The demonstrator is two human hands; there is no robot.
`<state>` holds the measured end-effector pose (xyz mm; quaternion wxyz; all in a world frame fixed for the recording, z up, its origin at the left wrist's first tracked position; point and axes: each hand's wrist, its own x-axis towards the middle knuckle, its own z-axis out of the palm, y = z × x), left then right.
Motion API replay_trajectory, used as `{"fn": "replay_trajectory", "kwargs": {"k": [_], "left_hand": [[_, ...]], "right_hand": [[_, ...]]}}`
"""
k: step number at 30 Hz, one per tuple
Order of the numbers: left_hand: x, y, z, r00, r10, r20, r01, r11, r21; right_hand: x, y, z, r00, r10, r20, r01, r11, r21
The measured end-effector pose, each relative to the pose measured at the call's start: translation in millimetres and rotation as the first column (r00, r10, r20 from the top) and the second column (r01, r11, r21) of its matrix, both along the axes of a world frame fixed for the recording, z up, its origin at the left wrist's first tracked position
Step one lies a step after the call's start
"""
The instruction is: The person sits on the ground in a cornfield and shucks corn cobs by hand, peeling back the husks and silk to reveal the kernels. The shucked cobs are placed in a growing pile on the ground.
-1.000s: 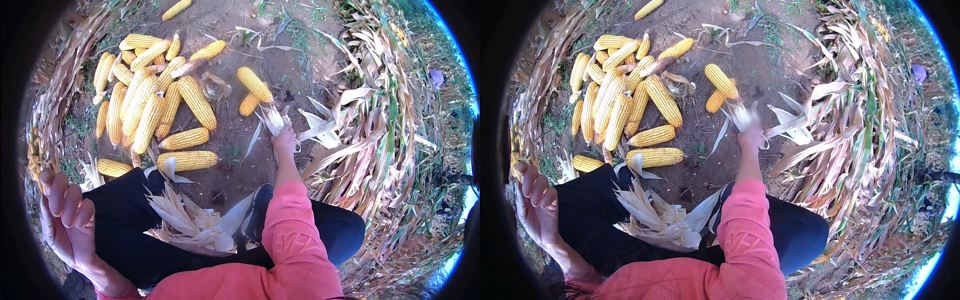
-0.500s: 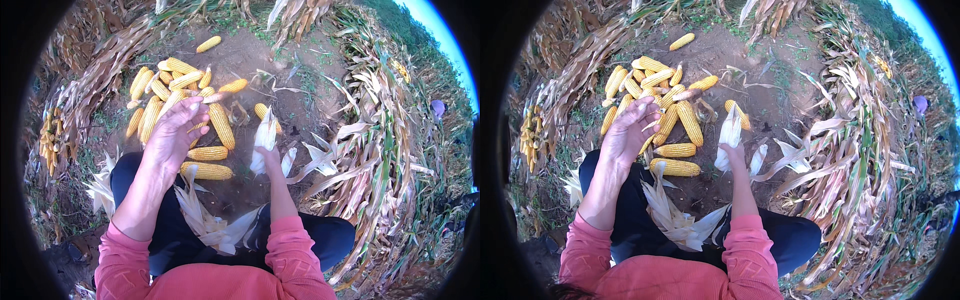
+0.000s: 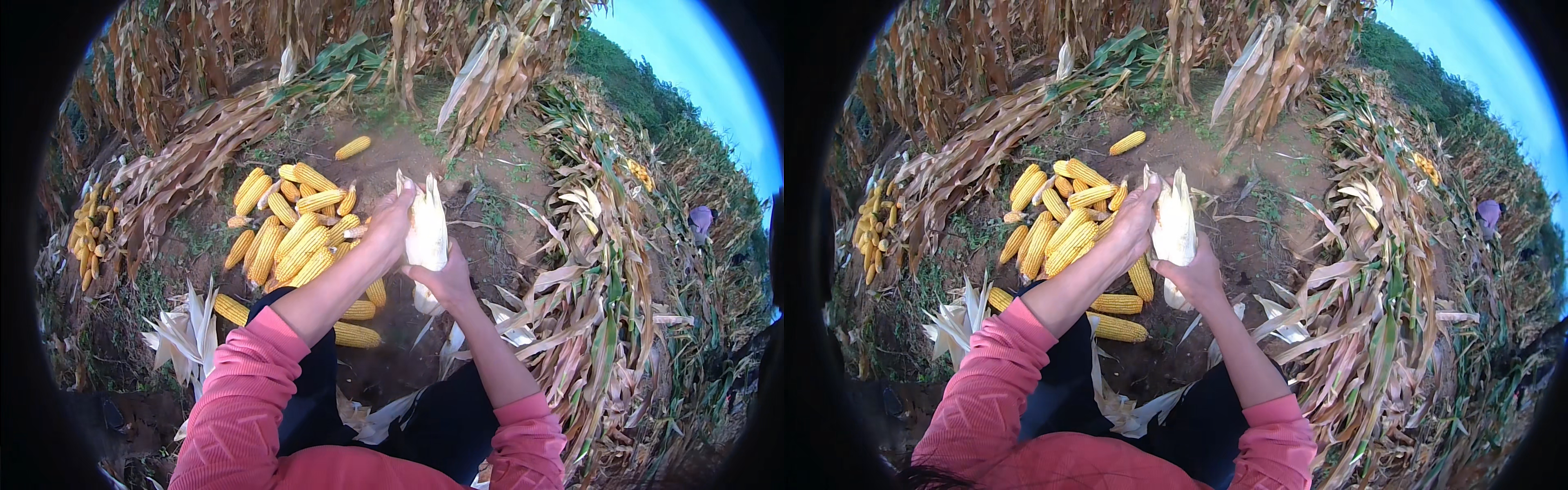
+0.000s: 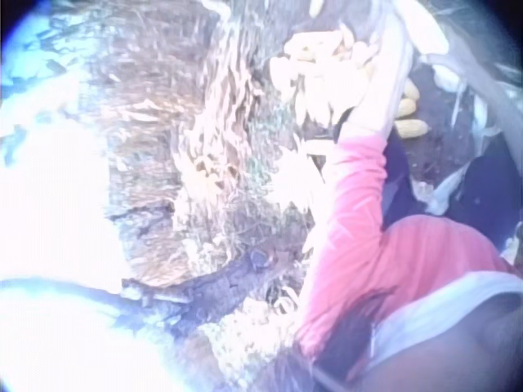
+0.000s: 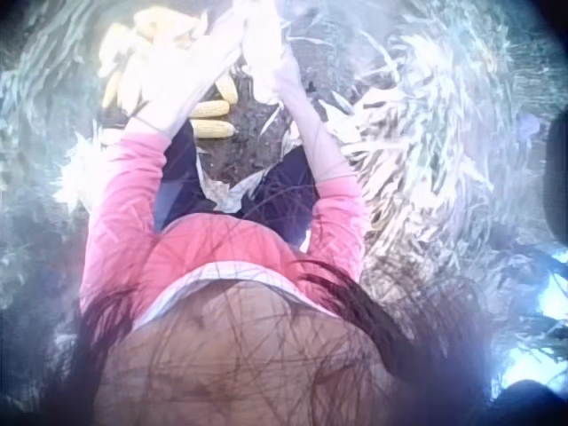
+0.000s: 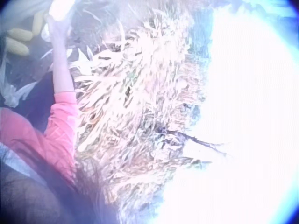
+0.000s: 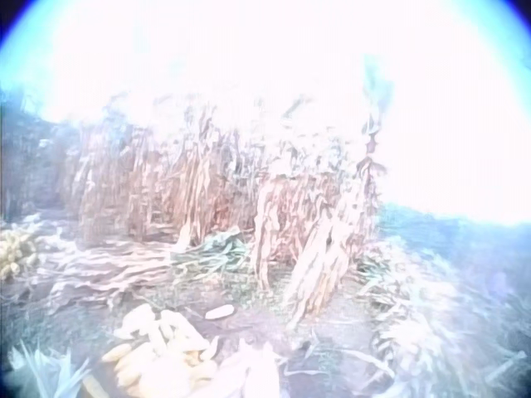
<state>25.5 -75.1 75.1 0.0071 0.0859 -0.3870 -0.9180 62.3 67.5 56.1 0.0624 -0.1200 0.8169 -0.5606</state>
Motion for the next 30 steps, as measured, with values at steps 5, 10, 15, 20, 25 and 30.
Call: {"fn": "replay_trajectory", "kwargs": {"k": [5, 10, 15, 20, 25, 30], "left_hand": [[-20.6, 9.2, -3.6, 0.994, 0.019, 0.109, -0.036, 0.988, 0.150], [-46.2, 9.1, -23.5, 0.977, 0.022, 0.212, -0.092, 0.941, 0.325], [-62.0, 17.8, -24.4, 0.985, -0.063, 0.161, 0.016, 0.962, 0.274], [-81.7, 17.7, -38.3, 0.986, -0.082, 0.143, 0.072, 0.995, 0.074], [-93.7, 6.3, -40.0, 0.990, -0.035, 0.140, 0.025, 0.997, 0.072], [-91.3, 5.7, -33.5, 0.973, -0.056, 0.224, 0.039, 0.996, 0.078]], "right_hand": [[-23.2, 1.8, -23.3, 0.989, 0.032, 0.144, 0.014, 0.952, -0.305], [-36.5, -6.1, -19.5, 0.961, 0.195, 0.197, -0.028, 0.776, -0.630], [-57.7, -4.4, -43.8, 0.935, 0.181, 0.304, 0.093, 0.705, -0.703], [-71.9, 6.5, -52.2, 0.915, 0.192, 0.354, 0.068, 0.791, -0.608], [-80.5, 16.5, -57.4, 0.886, 0.257, 0.387, 0.011, 0.821, -0.570], [-78.3, 20.8, -48.8, 0.888, 0.216, 0.407, 0.013, 0.872, -0.489]]}}
